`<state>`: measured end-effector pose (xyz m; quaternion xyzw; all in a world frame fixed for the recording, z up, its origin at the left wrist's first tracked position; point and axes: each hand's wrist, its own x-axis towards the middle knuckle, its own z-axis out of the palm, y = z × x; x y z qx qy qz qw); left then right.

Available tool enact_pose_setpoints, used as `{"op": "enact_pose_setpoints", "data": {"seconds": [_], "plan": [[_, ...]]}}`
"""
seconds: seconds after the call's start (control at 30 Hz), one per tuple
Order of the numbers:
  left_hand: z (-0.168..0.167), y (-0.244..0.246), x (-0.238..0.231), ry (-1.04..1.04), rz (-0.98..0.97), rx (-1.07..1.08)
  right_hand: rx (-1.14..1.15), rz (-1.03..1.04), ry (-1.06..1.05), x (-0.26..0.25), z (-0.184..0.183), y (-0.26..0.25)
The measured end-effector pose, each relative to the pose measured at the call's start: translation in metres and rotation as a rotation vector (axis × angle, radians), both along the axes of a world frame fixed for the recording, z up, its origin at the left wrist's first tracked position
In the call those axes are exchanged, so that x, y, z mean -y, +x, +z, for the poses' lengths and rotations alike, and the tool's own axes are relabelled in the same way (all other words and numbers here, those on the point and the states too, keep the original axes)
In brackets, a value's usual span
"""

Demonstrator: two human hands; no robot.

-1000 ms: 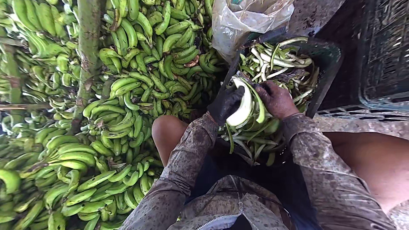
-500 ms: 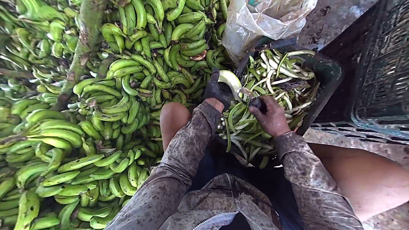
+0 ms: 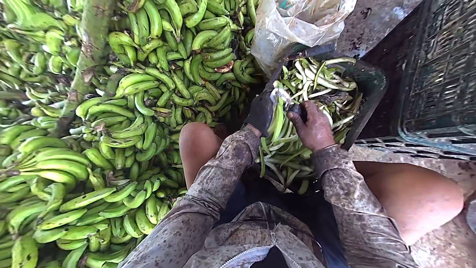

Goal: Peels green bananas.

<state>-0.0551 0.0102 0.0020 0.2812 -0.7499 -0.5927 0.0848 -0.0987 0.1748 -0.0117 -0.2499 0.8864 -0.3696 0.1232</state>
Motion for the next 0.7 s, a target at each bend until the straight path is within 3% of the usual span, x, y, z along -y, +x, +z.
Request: {"op": "enact_pose_setpoints", "data": {"seconds": [0.13, 0.2, 0.27, 0.33, 0.43, 0.5, 0.6, 0.7], "plan": [[-0.006, 0.015, 0.008, -0.172, -0.415, -0.036, 0.177, -0.127, 0.071, -0.015, 0.013, -0.035], [-0.004, 0.023, 0.008, -0.047, -0.562, -0.117, 0.184, -0.221, 0.103, -0.025, 0.008, -0.044], [-0.002, 0.025, 0.008, 0.198, -0.451, -0.138, 0.157, -0.245, 0.06, -0.031, 0.005, -0.04], [-0.004, 0.016, 0.014, 0.504, -0.182, -0.103, 0.099, -0.185, -0.012, -0.032, -0.001, -0.026], [-0.002, 0.002, 0.034, 0.977, 0.153, -0.121, 0.002, 0.024, -0.139, -0.027, -0.012, 0.0], [-0.003, -0.001, 0.04, 1.12, 0.282, -0.125, -0.047, 0.162, -0.164, -0.02, -0.021, 0.016], [-0.003, -0.002, 0.027, 0.999, 0.261, -0.053, -0.057, 0.252, -0.115, -0.006, -0.027, 0.018], [-0.005, 0.009, 0.007, 0.676, 0.027, -0.022, 0.102, 0.111, -0.084, 0.004, -0.02, -0.002]]}}
